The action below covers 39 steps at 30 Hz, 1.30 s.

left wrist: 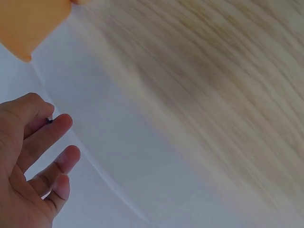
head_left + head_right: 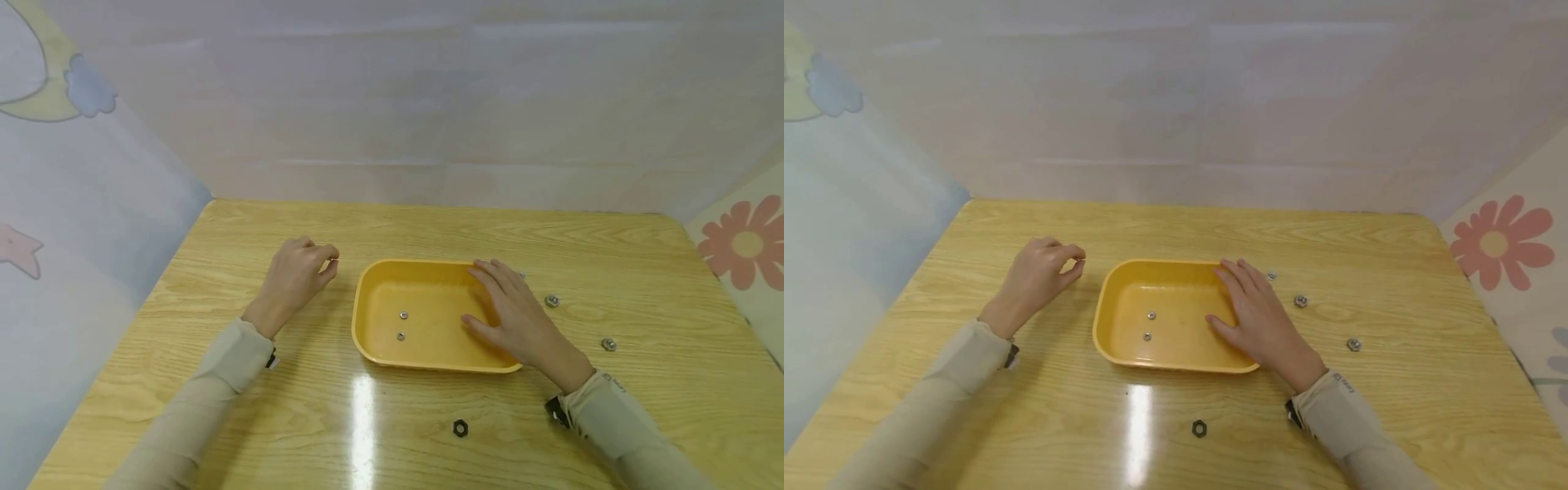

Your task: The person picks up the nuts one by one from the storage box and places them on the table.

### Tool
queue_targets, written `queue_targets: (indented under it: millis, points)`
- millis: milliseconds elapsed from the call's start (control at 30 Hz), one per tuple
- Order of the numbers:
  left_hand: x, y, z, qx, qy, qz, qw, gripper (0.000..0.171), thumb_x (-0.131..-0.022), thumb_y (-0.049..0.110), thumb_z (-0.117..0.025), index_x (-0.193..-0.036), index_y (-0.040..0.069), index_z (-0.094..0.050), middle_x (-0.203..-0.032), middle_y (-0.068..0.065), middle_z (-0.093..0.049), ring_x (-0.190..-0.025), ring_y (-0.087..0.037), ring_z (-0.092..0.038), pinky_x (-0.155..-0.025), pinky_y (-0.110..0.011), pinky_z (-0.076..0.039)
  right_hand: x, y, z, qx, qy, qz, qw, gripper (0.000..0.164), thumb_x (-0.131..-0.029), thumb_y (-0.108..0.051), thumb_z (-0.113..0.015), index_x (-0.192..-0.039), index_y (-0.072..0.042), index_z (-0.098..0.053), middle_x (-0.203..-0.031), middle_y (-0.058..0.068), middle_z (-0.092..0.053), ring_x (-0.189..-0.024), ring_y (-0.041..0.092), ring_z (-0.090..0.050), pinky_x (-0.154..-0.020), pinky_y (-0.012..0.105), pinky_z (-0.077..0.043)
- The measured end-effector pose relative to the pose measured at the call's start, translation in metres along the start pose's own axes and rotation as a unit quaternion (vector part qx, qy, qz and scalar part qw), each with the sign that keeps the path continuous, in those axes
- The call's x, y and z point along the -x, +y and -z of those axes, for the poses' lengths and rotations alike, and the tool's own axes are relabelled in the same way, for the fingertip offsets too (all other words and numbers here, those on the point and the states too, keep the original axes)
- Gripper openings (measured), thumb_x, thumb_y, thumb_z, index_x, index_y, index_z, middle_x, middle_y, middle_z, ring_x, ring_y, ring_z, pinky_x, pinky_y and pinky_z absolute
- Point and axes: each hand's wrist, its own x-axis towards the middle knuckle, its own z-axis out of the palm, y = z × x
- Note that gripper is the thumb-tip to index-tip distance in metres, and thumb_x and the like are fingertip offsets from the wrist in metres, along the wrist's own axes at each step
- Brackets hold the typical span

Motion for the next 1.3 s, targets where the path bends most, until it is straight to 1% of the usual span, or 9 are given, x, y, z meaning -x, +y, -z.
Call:
queue_targets:
  millis: [200,367,500,633,733,833,1000,1167,1300]
  points:
    - [0.005,-0.010,-0.002,-0.009,0.001,0.000,1.0000,0.005,-0.085,0.008,-0.075,-0.090,0.007,-0.076,-0.073,-0.006,-0.075,-0.065,-0.024,-0.061,-0.058,-0.035,-0.048,-0.001,-0.001,-0.001,-0.002,-0.004,-0.002,1.000,0.078,-0.087,-0.035,-0.074,-0.148,-0.002,-0.040,-0.155,0.019,-0.035,-0.145,0.046,-0.026,-0.115,0.066,-0.025]
    - [0.008,-0.018,-0.003,-0.010,-0.003,0.005,0.9999,0.004,-0.088,0.010,-0.073,-0.091,0.007,-0.076,-0.073,-0.005,-0.075,-0.064,-0.024,-0.060,-0.058,-0.034,-0.046,-0.002,-0.002,-0.002,-0.003,-0.004,-0.003,1.000,0.078,-0.087,-0.035,-0.075,-0.148,-0.002,-0.040,-0.156,0.019,-0.035,-0.145,0.046,-0.026,-0.115,0.067,-0.025]
    - [0.010,-0.023,-0.005,-0.012,-0.013,0.015,0.9997,0.006,-0.089,0.013,-0.073,-0.093,0.008,-0.075,-0.075,-0.005,-0.075,-0.065,-0.023,-0.059,-0.058,-0.033,-0.043,-0.003,-0.002,-0.002,-0.004,-0.012,-0.009,1.000,0.078,-0.087,-0.035,-0.074,-0.149,-0.002,-0.039,-0.156,0.019,-0.034,-0.146,0.045,-0.025,-0.116,0.067,-0.024]
    - [0.011,-0.027,-0.006,-0.017,-0.029,0.021,0.9992,0.009,-0.090,0.015,-0.072,-0.095,0.008,-0.074,-0.078,-0.005,-0.076,-0.067,-0.024,-0.060,-0.060,-0.034,-0.045,-0.003,-0.002,-0.002,-0.006,-0.019,-0.014,1.000,0.078,-0.088,-0.036,-0.074,-0.149,-0.002,-0.039,-0.157,0.019,-0.033,-0.147,0.045,-0.024,-0.116,0.066,-0.023]
    - [0.013,-0.029,-0.006,-0.022,-0.040,0.022,0.9987,0.010,-0.091,0.017,-0.071,-0.095,0.008,-0.074,-0.079,-0.005,-0.076,-0.067,-0.024,-0.059,-0.060,-0.033,-0.042,-0.003,-0.001,-0.002,-0.006,-0.017,-0.013,1.000,0.079,-0.088,-0.036,-0.074,-0.149,-0.001,-0.039,-0.157,0.019,-0.034,-0.146,0.045,-0.024,-0.116,0.066,-0.024]
    - [0.014,-0.031,-0.007,-0.023,-0.044,0.022,0.9985,0.010,-0.091,0.017,-0.071,-0.095,0.007,-0.073,-0.079,-0.005,-0.076,-0.066,-0.024,-0.058,-0.058,-0.031,-0.040,-0.003,0.000,-0.003,-0.006,-0.012,-0.009,1.000,0.078,-0.088,-0.036,-0.074,-0.149,-0.001,-0.039,-0.156,0.019,-0.034,-0.146,0.045,-0.025,-0.116,0.066,-0.024]
    - [0.016,-0.035,-0.011,-0.012,-0.047,0.028,0.9984,0.008,-0.091,0.013,-0.070,-0.094,0.006,-0.073,-0.081,-0.006,-0.076,-0.069,-0.025,-0.058,-0.060,-0.035,-0.044,-0.003,0.000,-0.004,-0.007,-0.010,-0.008,1.000,0.078,-0.088,-0.036,-0.074,-0.149,-0.002,-0.039,-0.156,0.018,-0.034,-0.146,0.045,-0.025,-0.116,0.066,-0.024]
    - [0.018,-0.038,-0.013,-0.012,-0.071,0.048,0.9962,0.011,-0.094,0.013,-0.067,-0.098,0.005,-0.073,-0.083,-0.007,-0.076,-0.069,-0.026,-0.055,-0.062,-0.037,-0.046,-0.002,-0.001,-0.004,-0.009,-0.020,-0.014,1.000,0.079,-0.089,-0.037,-0.073,-0.150,-0.002,-0.038,-0.158,0.018,-0.033,-0.147,0.044,-0.023,-0.117,0.066,-0.023]
    - [0.018,-0.041,-0.015,-0.008,-0.084,0.051,0.9951,0.013,-0.095,0.014,-0.065,-0.100,0.005,-0.072,-0.083,-0.007,-0.076,-0.071,-0.026,-0.057,-0.064,-0.038,-0.048,-0.002,-0.001,-0.003,-0.008,-0.018,-0.014,1.000,0.079,-0.088,-0.037,-0.073,-0.150,-0.002,-0.038,-0.157,0.018,-0.033,-0.147,0.045,-0.024,-0.117,0.066,-0.023]
